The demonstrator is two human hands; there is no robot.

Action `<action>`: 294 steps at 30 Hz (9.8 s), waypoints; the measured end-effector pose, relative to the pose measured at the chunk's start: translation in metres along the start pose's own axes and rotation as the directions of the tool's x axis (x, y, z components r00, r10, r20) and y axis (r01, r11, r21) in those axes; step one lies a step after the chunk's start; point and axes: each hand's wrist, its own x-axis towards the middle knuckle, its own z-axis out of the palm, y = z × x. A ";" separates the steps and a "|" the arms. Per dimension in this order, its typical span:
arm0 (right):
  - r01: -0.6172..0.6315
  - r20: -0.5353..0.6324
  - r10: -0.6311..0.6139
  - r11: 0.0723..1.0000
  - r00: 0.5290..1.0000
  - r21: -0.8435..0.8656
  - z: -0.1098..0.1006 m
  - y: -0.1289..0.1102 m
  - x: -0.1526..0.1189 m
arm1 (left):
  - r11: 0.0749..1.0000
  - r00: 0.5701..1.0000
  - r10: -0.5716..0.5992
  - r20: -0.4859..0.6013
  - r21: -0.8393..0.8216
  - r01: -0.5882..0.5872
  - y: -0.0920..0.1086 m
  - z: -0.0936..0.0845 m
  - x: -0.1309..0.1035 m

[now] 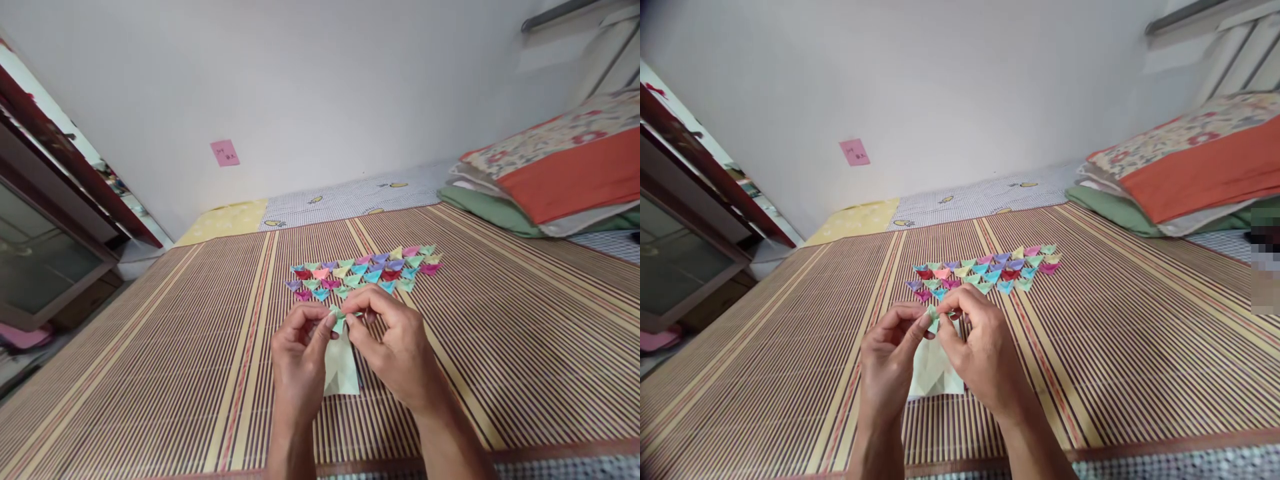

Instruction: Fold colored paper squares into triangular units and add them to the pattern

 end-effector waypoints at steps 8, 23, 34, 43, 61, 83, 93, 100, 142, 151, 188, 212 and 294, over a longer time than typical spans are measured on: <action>0.018 0.018 -0.017 0.996 1.000 -0.082 -0.008 -0.004 -0.001 | 0.991 0.994 0.049 0.095 0.119 -0.060 -0.002 -0.001 -0.001; 0.082 0.103 -0.066 0.984 0.992 -0.157 -0.013 -0.002 -0.001 | 0.998 0.985 -0.034 0.166 0.059 0.024 0.001 0.002 -0.002; 0.216 0.147 -0.178 0.926 0.973 -0.308 -0.003 -0.003 0.000 | 0.988 0.974 -0.154 0.168 0.039 0.150 0.006 -0.002 -0.001; 0.214 0.156 -0.175 0.935 0.972 -0.281 -0.004 0.000 0.000 | 0.983 0.992 -0.098 0.075 0.166 0.085 0.007 -0.001 -0.003; 0.165 0.159 -0.139 0.972 0.977 -0.169 -0.004 0.004 0.000 | 0.988 0.988 -0.154 0.000 0.022 0.154 0.001 0.004 -0.005; 0.163 0.193 -0.128 0.971 0.973 -0.175 -0.006 0.002 0.000 | 0.921 0.946 -0.324 0.011 -0.227 0.318 -0.002 -0.002 0.004; 0.222 0.221 -0.160 0.931 0.962 -0.290 -0.008 -0.001 -0.001 | 0.934 0.952 -0.303 0.035 -0.187 0.304 0.002 -0.005 0.002; 0.210 0.251 -0.129 0.921 0.959 -0.328 -0.006 -0.006 -0.002 | 0.973 0.973 -0.228 -0.017 0.022 0.229 0.003 0.001 -0.002; 0.014 0.095 0.009 0.969 0.995 -0.245 0.000 -0.001 -0.005 | 0.938 0.998 -0.067 0.020 0.343 0.056 0.006 0.006 -0.006; 0.070 0.104 -0.036 0.936 0.994 -0.345 0.001 -0.001 -0.003 | 0.931 0.997 -0.014 0.082 0.366 -0.017 0.007 0.005 -0.005; -0.179 0.061 0.192 0.969 0.980 -0.170 -0.019 0.005 -0.004 | 0.784 0.962 0.189 0.197 0.560 -0.269 -0.004 0.000 0.001; -0.184 -0.056 0.175 0.925 0.983 -0.331 -0.004 0.018 -0.006 | 0.978 0.969 -0.184 0.166 0.132 0.163 -0.006 -0.022 0.007; 0.246 0.567 0.137 0.801 0.812 -0.546 0.173 0.174 0.147 | 0.604 0.711 -0.597 -0.371 -0.792 0.094 -0.017 -0.083 0.032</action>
